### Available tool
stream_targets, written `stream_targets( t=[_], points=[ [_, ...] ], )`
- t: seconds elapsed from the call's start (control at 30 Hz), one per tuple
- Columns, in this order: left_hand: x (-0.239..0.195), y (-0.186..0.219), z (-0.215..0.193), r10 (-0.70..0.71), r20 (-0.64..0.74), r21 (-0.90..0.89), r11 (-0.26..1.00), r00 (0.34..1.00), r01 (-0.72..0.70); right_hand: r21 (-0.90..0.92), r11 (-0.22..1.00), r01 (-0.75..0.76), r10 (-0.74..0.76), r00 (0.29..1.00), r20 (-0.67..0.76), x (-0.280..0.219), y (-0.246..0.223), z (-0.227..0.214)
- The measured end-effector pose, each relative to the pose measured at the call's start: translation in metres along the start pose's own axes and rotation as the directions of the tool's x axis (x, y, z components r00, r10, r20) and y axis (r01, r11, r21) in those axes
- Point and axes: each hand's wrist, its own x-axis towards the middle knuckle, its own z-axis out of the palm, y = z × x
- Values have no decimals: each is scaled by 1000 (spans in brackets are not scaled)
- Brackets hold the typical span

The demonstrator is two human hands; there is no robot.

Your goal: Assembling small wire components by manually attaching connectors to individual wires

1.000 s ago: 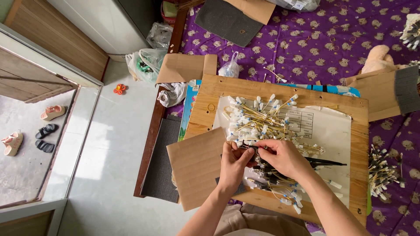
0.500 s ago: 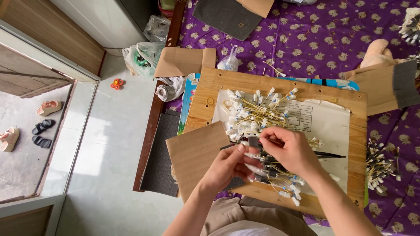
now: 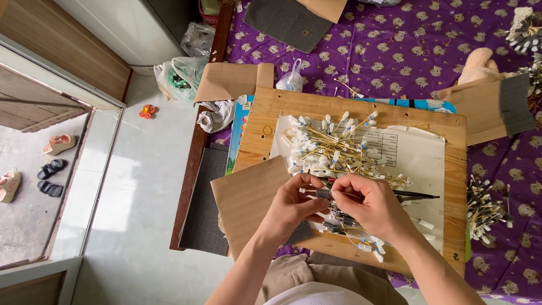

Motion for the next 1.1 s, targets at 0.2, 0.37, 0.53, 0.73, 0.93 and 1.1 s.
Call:
stream_targets(
  t=[0.2,0.37,0.53,0.73,0.93,1.1],
  points=[
    [-1,6,3,-157,26,-306,939,987,157,-113,983,142,-145,989,-18,-4,-7,-6],
    [-5,15,4,-67,65,-375,923,996,87,-97,991,95,-98,995,-19,-5,-4,-6],
    [-15,25,13,67,84,-149,987,994,-54,9,998,-66,66,997,-29,-7,21,-2],
    [-19,19,17,180,121,77,979,976,-190,171,972,-163,164,986,8,-9,31,3],
    [-20,18,23,401,110,596,705,909,-383,153,904,-398,388,917,94,-13,33,4],
    [25,29,-9,597,39,766,497,801,-408,-348,834,-427,415,903,-114,-29,59,0]
  ],
)
